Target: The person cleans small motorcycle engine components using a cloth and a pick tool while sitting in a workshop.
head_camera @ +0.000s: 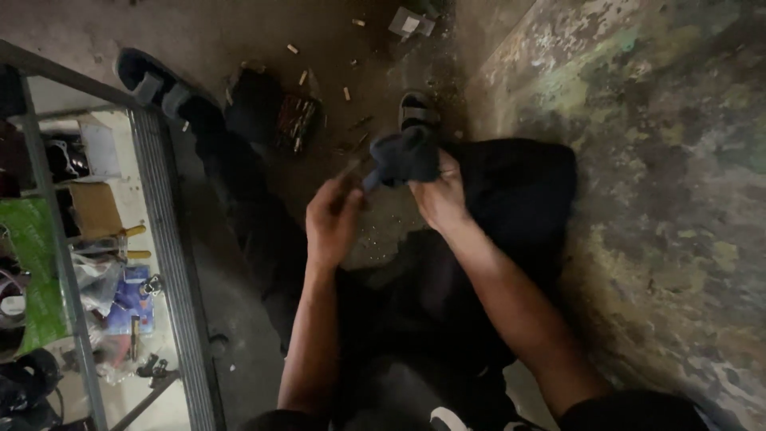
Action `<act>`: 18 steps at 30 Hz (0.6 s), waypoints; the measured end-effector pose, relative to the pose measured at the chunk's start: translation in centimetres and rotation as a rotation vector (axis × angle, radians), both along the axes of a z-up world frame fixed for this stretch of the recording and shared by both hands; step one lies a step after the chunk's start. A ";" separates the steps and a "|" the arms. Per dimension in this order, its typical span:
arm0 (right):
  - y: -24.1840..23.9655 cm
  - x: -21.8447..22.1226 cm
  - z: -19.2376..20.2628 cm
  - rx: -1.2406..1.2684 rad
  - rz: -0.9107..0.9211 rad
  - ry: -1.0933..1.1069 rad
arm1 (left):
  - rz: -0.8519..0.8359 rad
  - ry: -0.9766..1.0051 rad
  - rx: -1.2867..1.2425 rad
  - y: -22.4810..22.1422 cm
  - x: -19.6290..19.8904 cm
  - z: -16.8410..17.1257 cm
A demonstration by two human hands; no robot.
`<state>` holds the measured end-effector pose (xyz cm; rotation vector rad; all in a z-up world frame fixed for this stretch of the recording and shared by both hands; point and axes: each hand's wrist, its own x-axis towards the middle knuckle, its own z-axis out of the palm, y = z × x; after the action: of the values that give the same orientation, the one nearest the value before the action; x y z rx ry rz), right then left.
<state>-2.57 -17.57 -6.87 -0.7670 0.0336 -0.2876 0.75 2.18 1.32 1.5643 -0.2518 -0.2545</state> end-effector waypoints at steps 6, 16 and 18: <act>-0.8 -1.5 -8.5 0.217 0.006 0.253 | -0.038 -0.101 0.372 0.4 0.2 3.0; 1.5 -1.4 -3.3 -0.642 0.403 0.477 | 0.046 -0.098 0.380 2.1 0.5 3.0; 1.7 -0.9 0.8 -0.670 0.389 0.390 | 0.004 -0.082 0.401 2.2 0.4 2.0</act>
<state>-3.51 -15.88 -6.12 -1.4631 0.1595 0.2449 1.14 4.41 3.29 1.9746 -0.2735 -0.2481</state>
